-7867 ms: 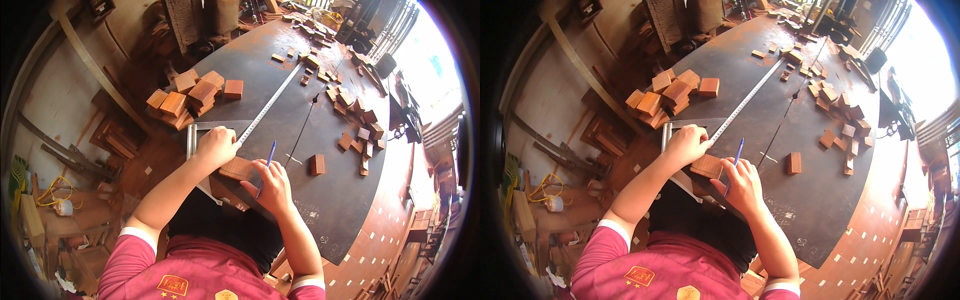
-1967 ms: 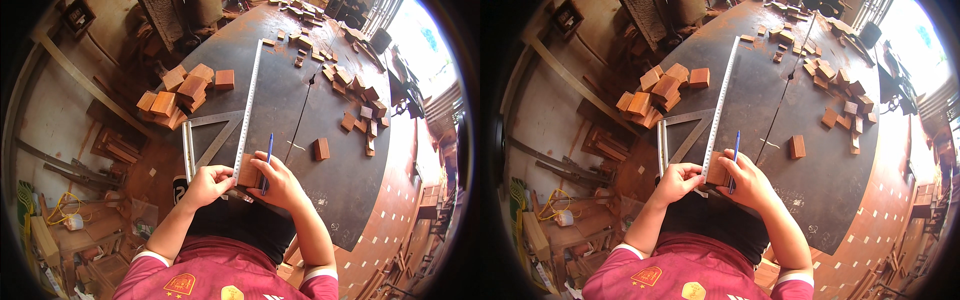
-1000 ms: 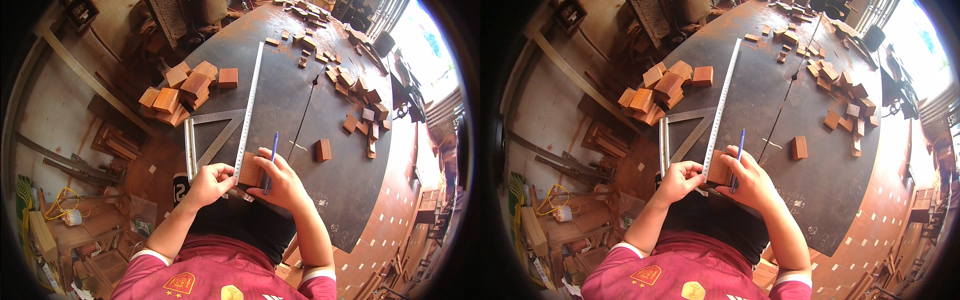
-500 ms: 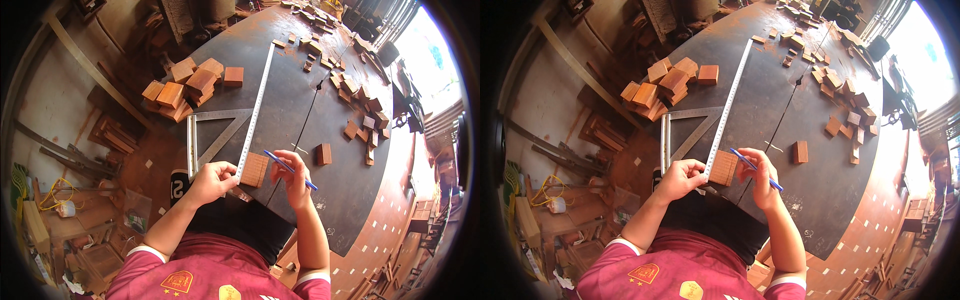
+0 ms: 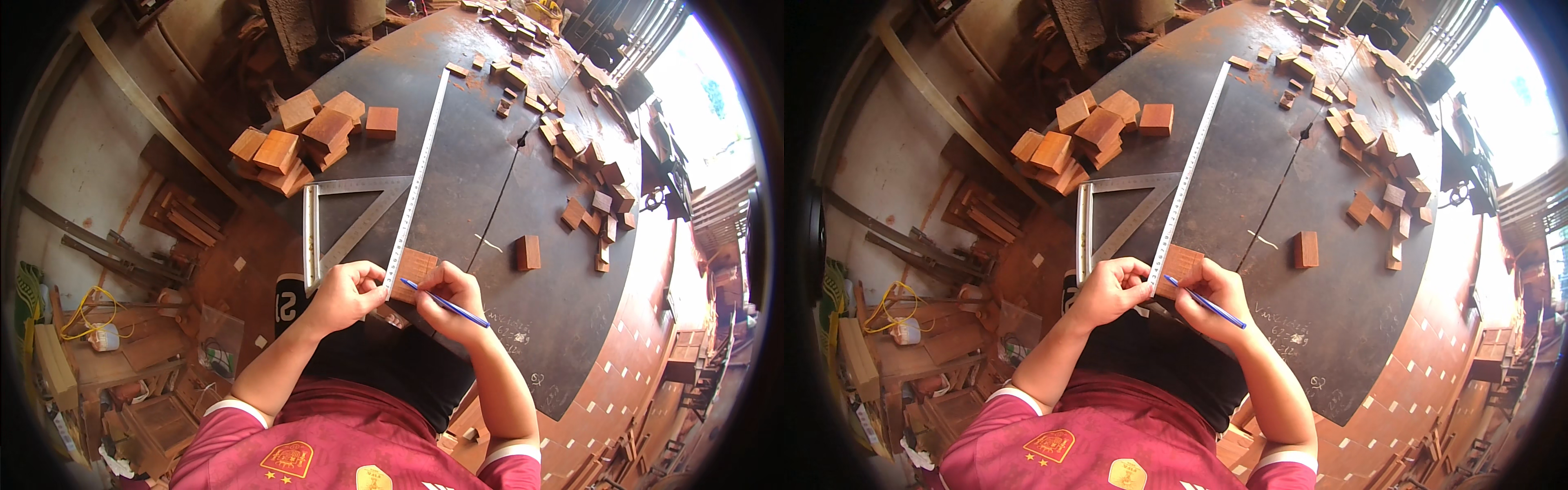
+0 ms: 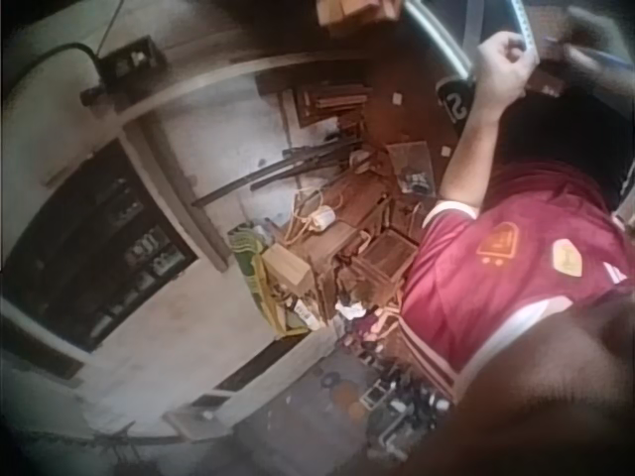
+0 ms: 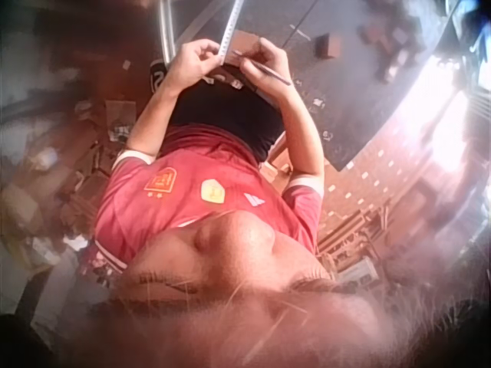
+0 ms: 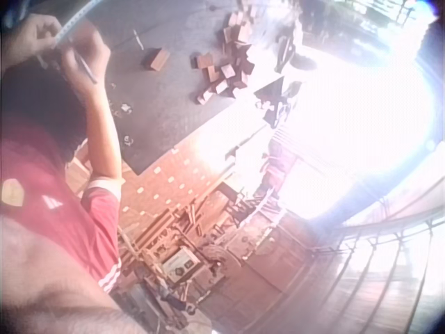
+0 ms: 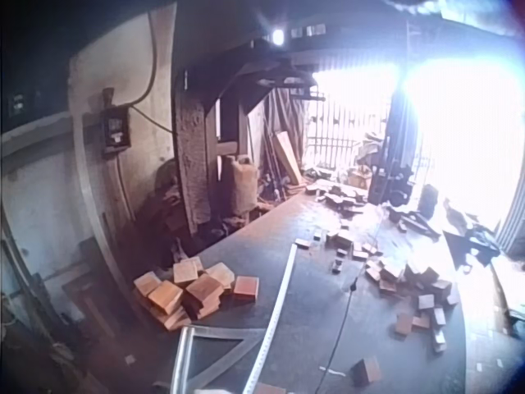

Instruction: The person uses a metal ruler and a set square to measure and mark lines on small wooden blocks with a blue pen. The person repeatedly picks up blocks, aligns the tools, draws lines, and places the blocks aside.

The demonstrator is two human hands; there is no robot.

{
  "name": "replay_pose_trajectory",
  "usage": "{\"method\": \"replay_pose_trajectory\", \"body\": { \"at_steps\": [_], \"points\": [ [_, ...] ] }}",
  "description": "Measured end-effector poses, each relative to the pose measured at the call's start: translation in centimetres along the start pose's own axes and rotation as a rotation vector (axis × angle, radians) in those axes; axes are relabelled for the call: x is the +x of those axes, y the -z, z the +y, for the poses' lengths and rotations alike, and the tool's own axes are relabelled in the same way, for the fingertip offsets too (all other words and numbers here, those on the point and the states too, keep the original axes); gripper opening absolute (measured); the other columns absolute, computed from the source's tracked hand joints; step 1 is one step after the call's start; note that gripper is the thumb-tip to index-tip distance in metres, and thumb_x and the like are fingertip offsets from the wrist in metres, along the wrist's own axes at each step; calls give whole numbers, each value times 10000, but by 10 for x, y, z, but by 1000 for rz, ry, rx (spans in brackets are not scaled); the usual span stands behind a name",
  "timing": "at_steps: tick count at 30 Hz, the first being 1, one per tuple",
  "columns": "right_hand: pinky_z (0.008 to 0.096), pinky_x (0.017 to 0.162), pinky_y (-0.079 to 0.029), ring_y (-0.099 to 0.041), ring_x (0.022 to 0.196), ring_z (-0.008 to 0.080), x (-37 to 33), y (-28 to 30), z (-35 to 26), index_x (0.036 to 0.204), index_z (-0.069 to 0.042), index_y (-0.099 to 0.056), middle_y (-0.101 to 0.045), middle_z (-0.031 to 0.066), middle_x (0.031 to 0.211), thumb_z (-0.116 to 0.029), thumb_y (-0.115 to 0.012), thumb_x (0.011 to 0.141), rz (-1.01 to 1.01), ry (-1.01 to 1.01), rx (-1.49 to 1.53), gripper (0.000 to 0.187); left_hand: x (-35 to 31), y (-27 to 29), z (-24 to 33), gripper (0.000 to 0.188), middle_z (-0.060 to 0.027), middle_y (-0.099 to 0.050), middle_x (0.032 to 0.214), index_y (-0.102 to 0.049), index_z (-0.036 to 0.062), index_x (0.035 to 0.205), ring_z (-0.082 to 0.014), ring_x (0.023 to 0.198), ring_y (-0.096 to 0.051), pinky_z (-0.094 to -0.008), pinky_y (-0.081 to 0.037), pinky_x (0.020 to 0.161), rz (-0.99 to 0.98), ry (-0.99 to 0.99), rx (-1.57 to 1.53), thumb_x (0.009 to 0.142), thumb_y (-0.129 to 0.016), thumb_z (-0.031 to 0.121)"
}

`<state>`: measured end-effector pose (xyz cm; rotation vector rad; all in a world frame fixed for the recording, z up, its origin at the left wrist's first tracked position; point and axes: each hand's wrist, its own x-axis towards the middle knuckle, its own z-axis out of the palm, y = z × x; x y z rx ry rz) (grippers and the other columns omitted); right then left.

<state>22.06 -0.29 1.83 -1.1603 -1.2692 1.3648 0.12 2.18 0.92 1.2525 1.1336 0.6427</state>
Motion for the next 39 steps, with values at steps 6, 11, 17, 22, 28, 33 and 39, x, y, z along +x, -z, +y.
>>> {"method": "replay_pose_trajectory", "body": {
  "at_steps": [6, 11, 17, 22, 28, 33, 39],
  "points": [
    [257, 552, -487, -613, 637, 63, 3, -2, 7, 766, 0, -605, -630, 50, 664, -30, -758, 802, 16, 141, -214, 160, 0, 0, -4, 177, 20, -664, 717, -703, -16, 1050, -11, 584, -549, -203, -433, 515, 3, -16, -17, 901, -713, 77],
    [280, 559, -506, -647, 615, 122, 4, -3, 5, 765, 1, -626, -640, 85, 668, -39, -774, 771, 7, 214, -288, 153, 1, 0, -3, 183, 18, -664, 716, -694, -20, 1044, -14, 587, -552, -207, -437, 517, 16, -12, 8, 894, -719, 81],
    [257, 590, -524, -655, 645, 102, 4, -3, 2, 753, -5, -637, -676, 63, 719, -7, -773, 767, -12, 202, -323, 136, 3, 0, -8, 189, 17, -663, 715, -682, -23, 1042, -16, 592, -557, -209, -441, 522, 37, -25, 1, 881, -717, 70],
    [259, 594, -523, -659, 649, 112, 5, -3, 1, 751, -6, -641, -675, 66, 714, -11, -775, 763, -10, 213, -320, 134, 4, 0, -8, 200, 13, -663, 715, -683, -22, 1044, -19, 592, -557, -213, -445, 525, 20, -25, -7, 876, -722, 79],
    [259, 590, -518, -657, 648, 112, 5, -3, 1, 747, -5, -642, -677, 69, 715, -12, -776, 763, -14, 208, -315, 135, 4, 0, -12, 201, 15, -657, 706, -685, -21, 1041, -20, 600, -560, -217, -448, 533, 30, -40, 13, 885, -729, 98],
    [258, 580, -511, -648, 640, 111, 6, -2, -1, 739, 1, -637, -672, 69, 712, -10, -778, 760, -25, 189, -308, 143, 2, 1, -5, 140, 43, -654, 735, -688, -18, 1042, 11, 652, -557, -184, -479, 620, 3, 4, 5, 919, -705, 47],
    [289, 559, -507, -659, 615, 147, 8, -1, 5, 747, 7, -647, -643, 93, 676, -34, -783, 750, -32, 233, -306, 142, 3, 0, -8, 185, 30, -645, 709, -688, -24, 1047, -8, 612, -550, -204, -448, 557, 24, -26, 16, 900, -720, 83]
  ]
}}
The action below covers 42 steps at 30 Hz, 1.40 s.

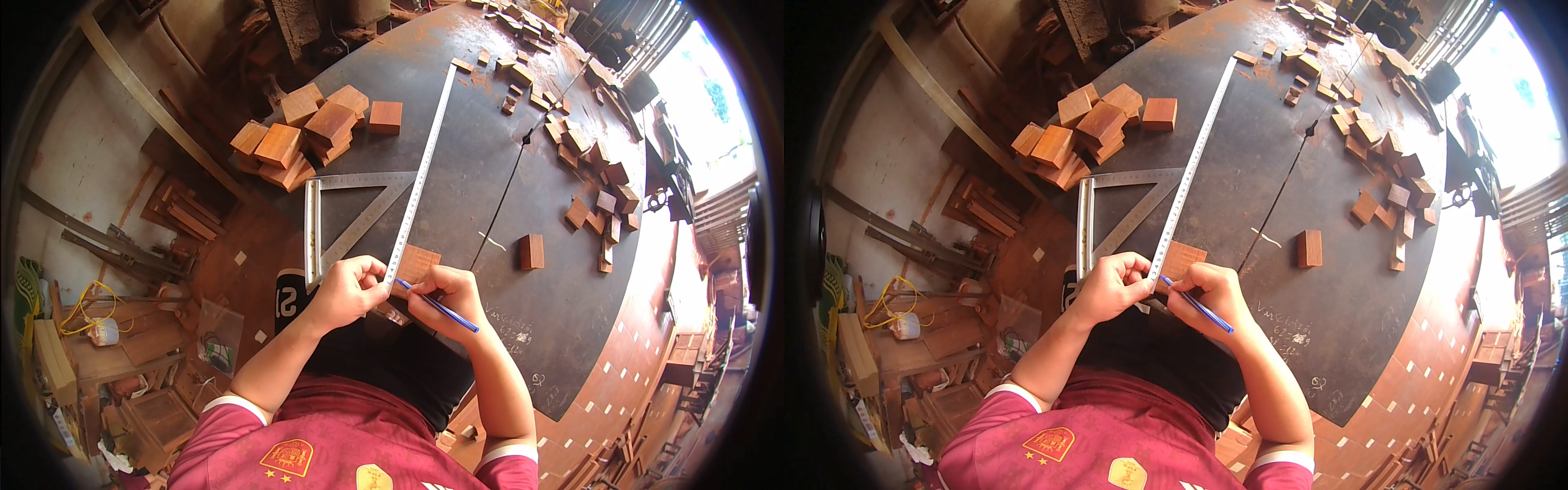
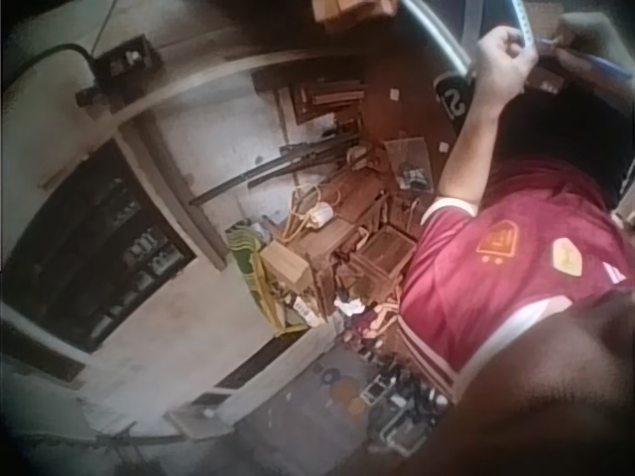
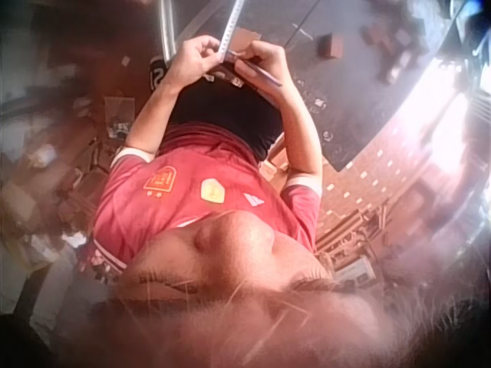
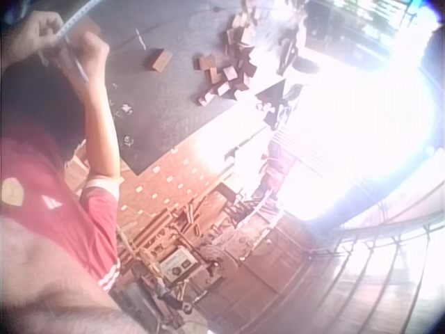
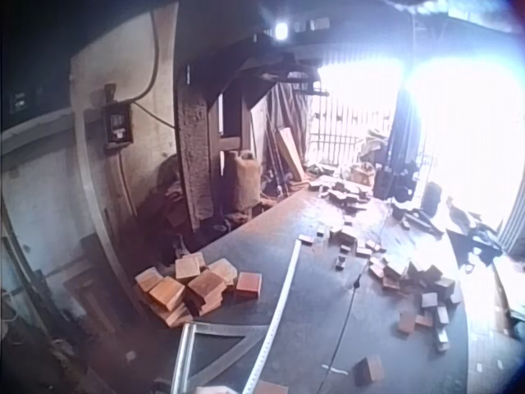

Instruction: The person uses a metal ruler and a set square to measure and mark lines on small wooden blocks with a blue pen. The person repeatedly picks up blocks, aligns the tools, draws lines, and places the blocks aside.

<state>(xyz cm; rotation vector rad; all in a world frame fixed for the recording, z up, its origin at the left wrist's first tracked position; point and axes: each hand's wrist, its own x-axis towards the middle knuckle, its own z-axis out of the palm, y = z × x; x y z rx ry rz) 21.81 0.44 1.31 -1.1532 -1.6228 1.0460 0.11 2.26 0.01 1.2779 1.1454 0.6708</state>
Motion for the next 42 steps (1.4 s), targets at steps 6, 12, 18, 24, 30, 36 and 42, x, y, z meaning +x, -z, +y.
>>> {"method": "replay_pose_trajectory", "body": {
  "at_steps": [6, 12, 18, 24, 30, 36, 42],
  "points": [
    [296, 563, -506, -661, 617, 160, 0, 0, -1, 743, 8, -650, -637, 94, 664, -29, -778, 738, 8, -16, 24, 134, -1, 0, 4, 166, 37, -645, 735, -683, -23, 1051, 3, 638, -546, -194, -460, 587, -12, 19, 11, 913, -708, 65],
    [300, 571, -509, -664, 625, 160, 1, 0, -3, 738, 6, -650, -646, 97, 674, -33, -780, 737, 0, 3, -9, 136, -2, 0, 6, 151, 50, -642, 751, -681, -18, 1046, 13, 652, -541, -181, -465, 607, -5, 38, 19, 917, -706, 57],
    [295, 550, -508, -660, 608, 156, 0, 0, -1, 731, 6, -640, -646, 100, 671, -35, -780, 750, 27, -14, -13, 147, -4, -3, 17, 161, 70, -613, 716, -692, -9, 1049, 19, 632, -516, -181, -425, 563, 6, 47, 52, 905, -721, 58],
    [286, 543, -503, -654, 601, 145, -1, -1, 2, 726, 1, -625, -646, 98, 668, -33, -778, 755, 33, -4, 1, 159, -4, -1, 14, 172, 68, -609, 722, -688, -14, 1054, 17, 635, -515, -181, -429, 568, 5, 46, 31, 905, -726, 63],
    [290, 544, -502, -646, 596, 146, 0, 0, 0, 726, -1, -629, -642, 96, 664, -34, -776, 756, 10, 3, 2, 154, -2, -1, 6, 213, 7, -670, 713, -688, -23, 1063, -25, 600, -572, -221, -453, 533, 17, -8, 37, 904, -727, 113],
    [288, 544, -503, -652, 596, 150, 0, -1, 0, 731, 4, -631, -646, 96, 671, -33, -773, 762, 20, 8, 25, 150, -2, -1, 15, 182, 66, -612, 735, -685, -17, 1063, 14, 637, -522, -184, -435, 571, -10, 62, 44, 903, -723, 62],
    [283, 561, -511, -659, 635, 113, -1, -1, -5, 765, 1, -616, -652, 99, 671, -40, -769, 776, 80, -80, 17, 158, -1, 0, 11, 190, 51, -629, 727, -687, -20, 1066, 6, 621, -531, -191, -431, 552, -13, 34, 15, 899, -718, 64]
  ]
}}
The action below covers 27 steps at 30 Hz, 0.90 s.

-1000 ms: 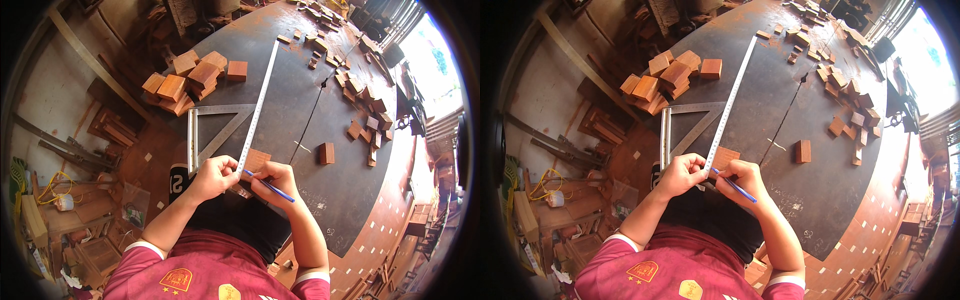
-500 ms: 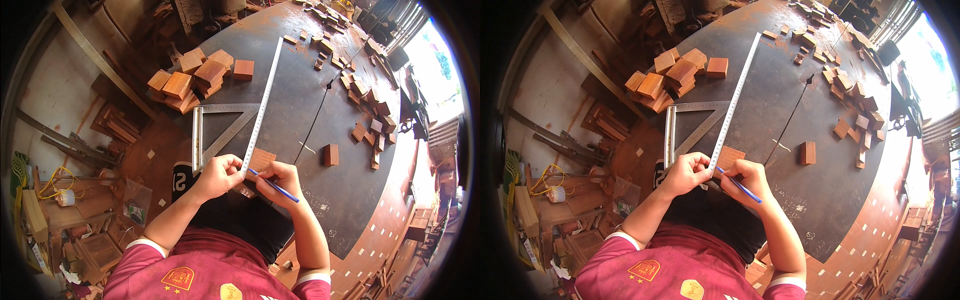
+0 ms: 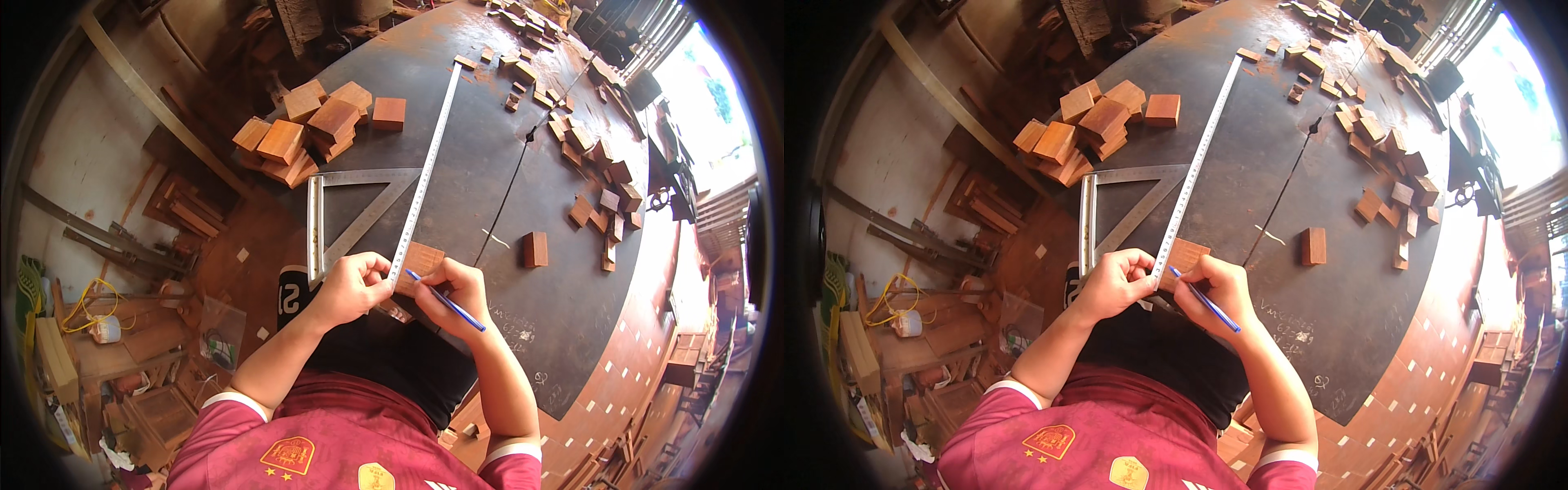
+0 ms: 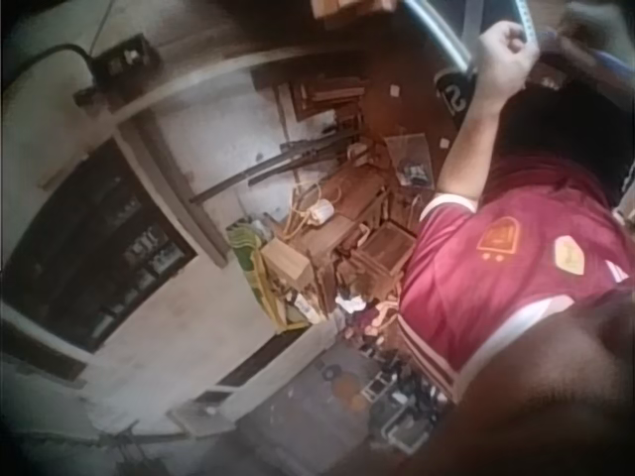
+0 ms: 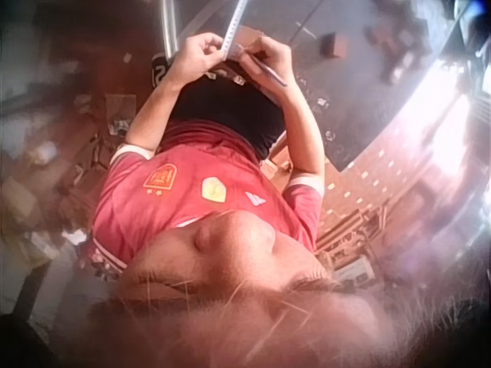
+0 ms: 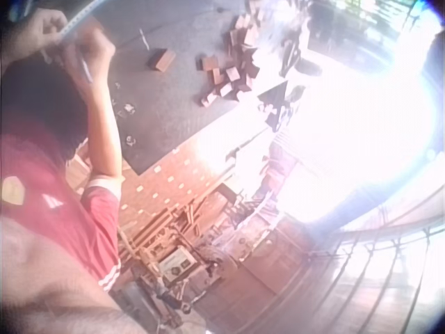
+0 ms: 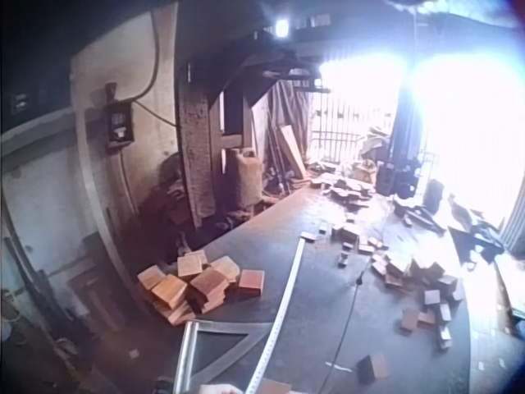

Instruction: The person uses a metal ruler and a set square to measure and mark lines on small wooden blocks with a blue pen. The person repeatedly picks up blocks, aligns the tools, draws lines, and places the blocks aside.

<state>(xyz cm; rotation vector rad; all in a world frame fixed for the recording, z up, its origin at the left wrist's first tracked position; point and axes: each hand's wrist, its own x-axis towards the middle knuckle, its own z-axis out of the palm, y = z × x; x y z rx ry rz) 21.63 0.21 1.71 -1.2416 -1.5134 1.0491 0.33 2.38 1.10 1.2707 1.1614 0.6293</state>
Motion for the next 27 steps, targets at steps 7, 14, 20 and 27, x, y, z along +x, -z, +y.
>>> {"method": "replay_pose_trajectory", "body": {
  "at_steps": [7, 14, 20, 27],
  "points": [
    [233, 572, -483, -589, 653, 42, 7, -1, 4, 768, 4, -602, -636, 26, 687, 0, -748, 806, 42, 57, -32, 151, 2, 1, -6, 198, 26, -659, 728, -690, -26, 1053, -10, 614, -553, -205, -447, 548, -16, -16, -52, 882, -713, 72],
    [236, 587, -490, -593, 661, 47, 7, 0, 5, 766, 7, -602, -641, 29, 695, 5, -746, 805, 18, 39, -55, 149, 2, 1, -6, 178, 32, -652, 726, -693, -21, 1033, -5, 630, -551, -200, -444, 560, -23, -14, -71, 880, -706, 70],
    [239, 583, -494, -599, 658, 49, 8, 0, 7, 756, 7, -595, -640, 32, 690, 5, -753, 806, 9, 30, -56, 166, 2, 1, -6, 178, 27, -659, 727, -693, -20, 1031, -8, 632, -558, -203, -453, 571, -9, -17, -51, 878, -705, 69],
    [241, 578, -492, -594, 651, 50, 9, -1, 5, 743, 6, -597, -637, 38, 677, 1, -754, 801, 19, 45, -52, 167, 2, 1, -5, 175, 72, -609, 742, -680, -16, 1074, 23, 623, -506, -168, -410, 551, -32, -2, -58, 908, -713, 29]
  ]
}}
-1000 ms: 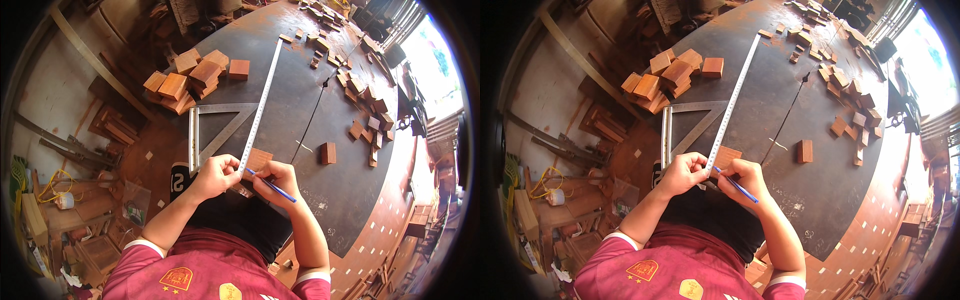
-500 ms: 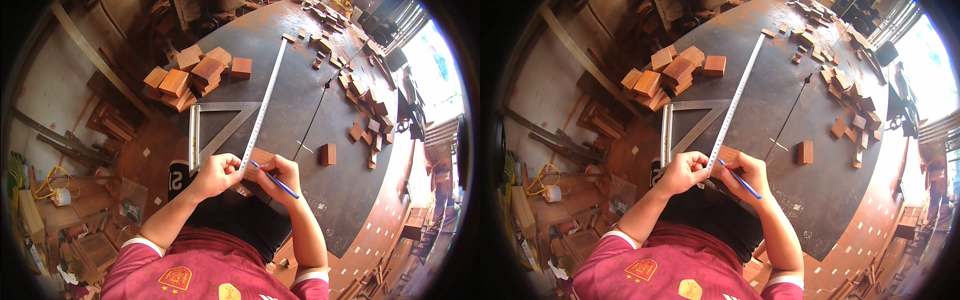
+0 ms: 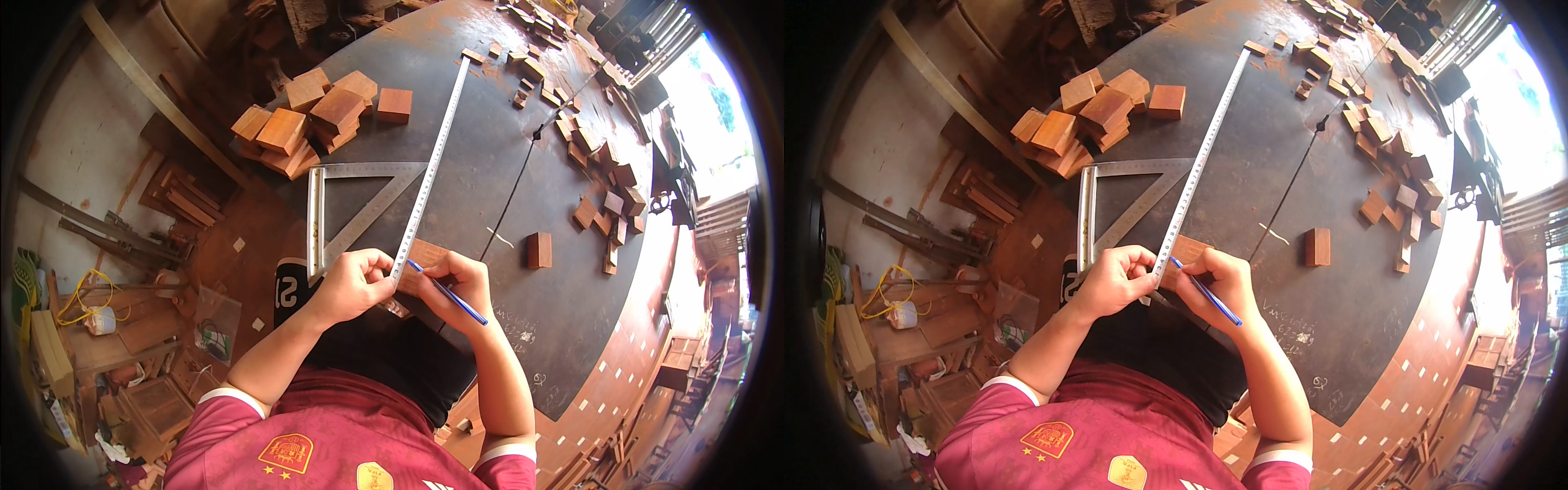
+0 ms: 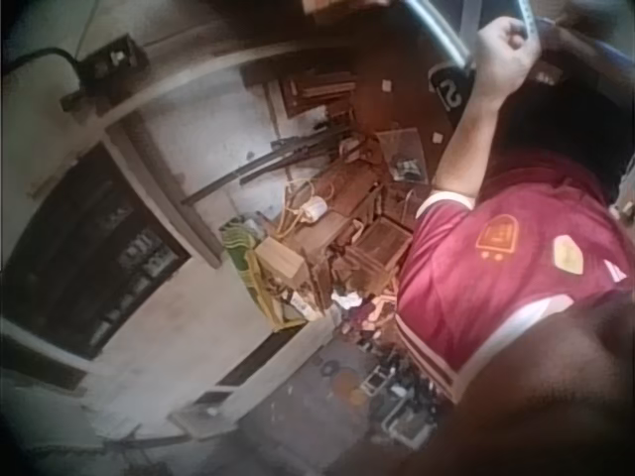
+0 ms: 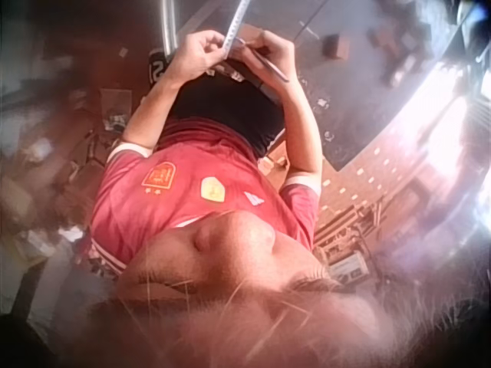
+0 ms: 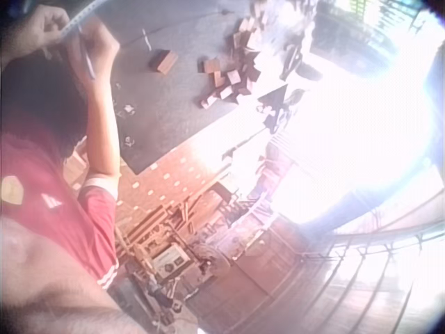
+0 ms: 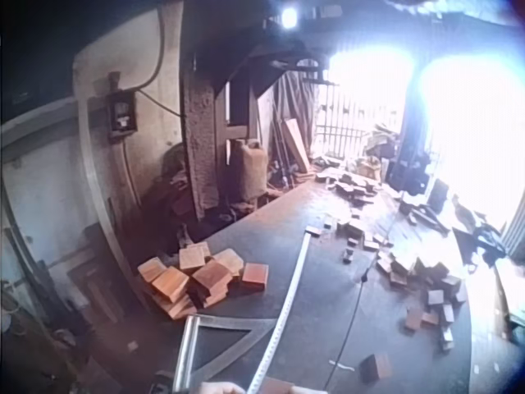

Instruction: The person uses a metal ruler and a set square to measure and mark lines on small wooden blocks with a blue pen. The person repeatedly picks up blocks, aligns the tools, draws lines, and places the blocks aside.

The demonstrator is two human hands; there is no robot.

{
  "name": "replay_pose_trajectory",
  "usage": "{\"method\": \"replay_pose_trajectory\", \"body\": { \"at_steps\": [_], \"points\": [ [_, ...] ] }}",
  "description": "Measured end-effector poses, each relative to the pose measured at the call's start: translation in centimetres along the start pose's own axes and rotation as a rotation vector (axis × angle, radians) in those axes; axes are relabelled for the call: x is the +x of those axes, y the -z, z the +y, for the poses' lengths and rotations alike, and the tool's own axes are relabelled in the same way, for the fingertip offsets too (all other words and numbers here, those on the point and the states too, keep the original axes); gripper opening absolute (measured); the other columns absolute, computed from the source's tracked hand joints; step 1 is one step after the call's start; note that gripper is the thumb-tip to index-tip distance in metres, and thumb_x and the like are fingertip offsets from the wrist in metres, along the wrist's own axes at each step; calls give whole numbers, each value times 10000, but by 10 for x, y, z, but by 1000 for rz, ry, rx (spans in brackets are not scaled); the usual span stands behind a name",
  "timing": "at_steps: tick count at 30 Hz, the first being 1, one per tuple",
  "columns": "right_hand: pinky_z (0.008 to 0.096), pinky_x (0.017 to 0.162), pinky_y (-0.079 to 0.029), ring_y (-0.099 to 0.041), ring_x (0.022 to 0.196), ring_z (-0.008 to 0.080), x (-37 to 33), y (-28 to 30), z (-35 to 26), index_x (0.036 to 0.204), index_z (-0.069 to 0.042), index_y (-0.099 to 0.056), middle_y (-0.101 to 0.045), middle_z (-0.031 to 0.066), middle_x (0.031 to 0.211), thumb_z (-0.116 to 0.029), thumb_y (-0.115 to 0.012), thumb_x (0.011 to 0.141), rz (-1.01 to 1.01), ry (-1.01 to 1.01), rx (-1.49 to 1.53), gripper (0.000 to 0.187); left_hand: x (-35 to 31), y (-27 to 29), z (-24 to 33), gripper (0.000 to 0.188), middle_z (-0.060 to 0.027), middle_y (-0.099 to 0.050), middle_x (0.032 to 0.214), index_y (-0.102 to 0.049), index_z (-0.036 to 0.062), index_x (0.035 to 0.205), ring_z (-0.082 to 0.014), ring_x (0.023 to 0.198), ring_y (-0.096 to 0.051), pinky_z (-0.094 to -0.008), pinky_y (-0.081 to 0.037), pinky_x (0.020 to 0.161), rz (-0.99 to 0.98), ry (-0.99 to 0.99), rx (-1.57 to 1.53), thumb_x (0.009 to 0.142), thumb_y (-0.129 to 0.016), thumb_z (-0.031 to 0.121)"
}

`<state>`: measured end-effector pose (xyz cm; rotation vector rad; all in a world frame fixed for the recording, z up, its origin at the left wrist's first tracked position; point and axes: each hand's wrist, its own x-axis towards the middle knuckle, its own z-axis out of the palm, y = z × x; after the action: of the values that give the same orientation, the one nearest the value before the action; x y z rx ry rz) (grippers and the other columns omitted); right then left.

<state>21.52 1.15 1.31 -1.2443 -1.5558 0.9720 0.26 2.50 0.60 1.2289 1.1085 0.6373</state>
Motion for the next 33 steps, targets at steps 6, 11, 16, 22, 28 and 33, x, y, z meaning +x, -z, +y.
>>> {"method": "replay_pose_trajectory", "body": {
  "at_steps": [6, 11, 16, 22, 28, 33],
  "points": [
    [246, 571, -483, -581, 647, 46, 0, 1, 4, 733, 9, -604, -631, 35, 659, -4, -745, 793, 2, 11, -25, 154, 0, 0, -1, 178, 61, -618, 727, -686, -19, 1063, 15, 618, -516, -179, -417, 549, 9, -8, 11, 903, -718, 53],
    [278, 561, -494, -620, 619, 104, -1, 0, 5, 734, 14, -610, -637, 87, 659, -32, -766, 767, 16, -4, -6, 167, 0, 1, -1, 189, 35, -647, 700, -692, -28, 1044, -5, 598, -541, -205, -441, 544, 4, 14, -10, 893, -720, 83],
    [275, 545, -490, -627, 601, 102, -2, 3, 0, 746, 7, -605, -653, 86, 654, -53, -776, 798, 32, -44, 50, 188, 2, 1, -1, 173, 30, -653, 697, -702, -27, 1025, -15, 607, -555, -211, -454, 553, 45, -35, 47, 884, -724, 70],
    [248, 545, -490, -615, 586, 76, -3, 23, -4, 876, -11, -628, -667, 52, 656, -116, -757, 927, 210, -102, 133, 174, 22, 22, 37, 209, 4, -677, 716, -731, -32, 1032, -37, 644, -583, -238, -480, 603, 73, -158, 244, 869, -741, 100],
    [348, 759, -570, -704, 870, 269, -2, 27, -10, 1096, -50, -660, -720, 110, 917, -255, -858, 797, 130, 320, -409, 414, 33, 29, 65, 351, -128, -715, 967, -713, -12, 1144, -180, 716, -643, -318, -545, 689, 395, -392, 556, 860, -778, 184],
    [438, 986, -514, -625, 1153, 359, -5, 25, -13, 1310, -45, -577, -644, 149, 1320, -343, -933, 650, -53, 392, -488, 807, 16, 61, 23, 398, -124, -687, 1055, -679, 7, 1156, -205, 805, -629, -343, -541, 743, 674, -431, 623, 831, -797, 204]
  ]
}}
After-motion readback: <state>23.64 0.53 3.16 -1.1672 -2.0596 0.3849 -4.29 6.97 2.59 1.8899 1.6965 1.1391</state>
